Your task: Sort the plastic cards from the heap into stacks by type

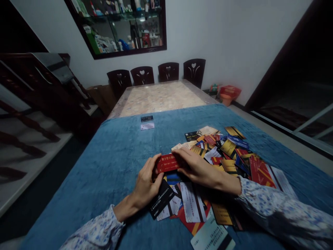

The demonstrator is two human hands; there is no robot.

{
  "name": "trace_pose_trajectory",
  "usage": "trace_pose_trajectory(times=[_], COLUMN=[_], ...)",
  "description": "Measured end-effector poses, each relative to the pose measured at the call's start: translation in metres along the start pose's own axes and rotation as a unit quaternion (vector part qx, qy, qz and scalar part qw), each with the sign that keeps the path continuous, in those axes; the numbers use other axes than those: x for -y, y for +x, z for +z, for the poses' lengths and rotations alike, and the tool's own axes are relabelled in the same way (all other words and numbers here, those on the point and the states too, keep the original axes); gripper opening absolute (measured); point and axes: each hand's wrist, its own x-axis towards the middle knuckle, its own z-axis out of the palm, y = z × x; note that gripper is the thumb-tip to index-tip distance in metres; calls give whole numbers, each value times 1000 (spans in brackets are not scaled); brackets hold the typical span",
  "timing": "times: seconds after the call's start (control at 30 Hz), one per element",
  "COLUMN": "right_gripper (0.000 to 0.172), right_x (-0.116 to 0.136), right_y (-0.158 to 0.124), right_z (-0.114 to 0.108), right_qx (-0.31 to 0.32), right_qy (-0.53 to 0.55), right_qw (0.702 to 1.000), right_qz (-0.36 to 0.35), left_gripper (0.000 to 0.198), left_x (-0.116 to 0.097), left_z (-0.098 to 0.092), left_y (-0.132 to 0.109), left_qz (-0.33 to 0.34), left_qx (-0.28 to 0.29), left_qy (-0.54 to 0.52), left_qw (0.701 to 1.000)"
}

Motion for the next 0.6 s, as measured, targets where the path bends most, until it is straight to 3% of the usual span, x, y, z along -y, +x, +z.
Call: trace_pose_trajectory(times=[0.27,0.6], right_gripper=[52,47], right_x=[11,12], right_y=[3,9], right_z=[-5,-17], right_qx=[-18,26], right_qy=[-139,-130], right_qw=[989,990], right_qz=[-39,-54], left_gripper=[53,53], left_x=[1,-8], left_z=[1,-7], left_y=[-1,4], left_qz=[9,1], left_qx=[0,2], left_qy=[-2,-12], left_qw=[1000,1000])
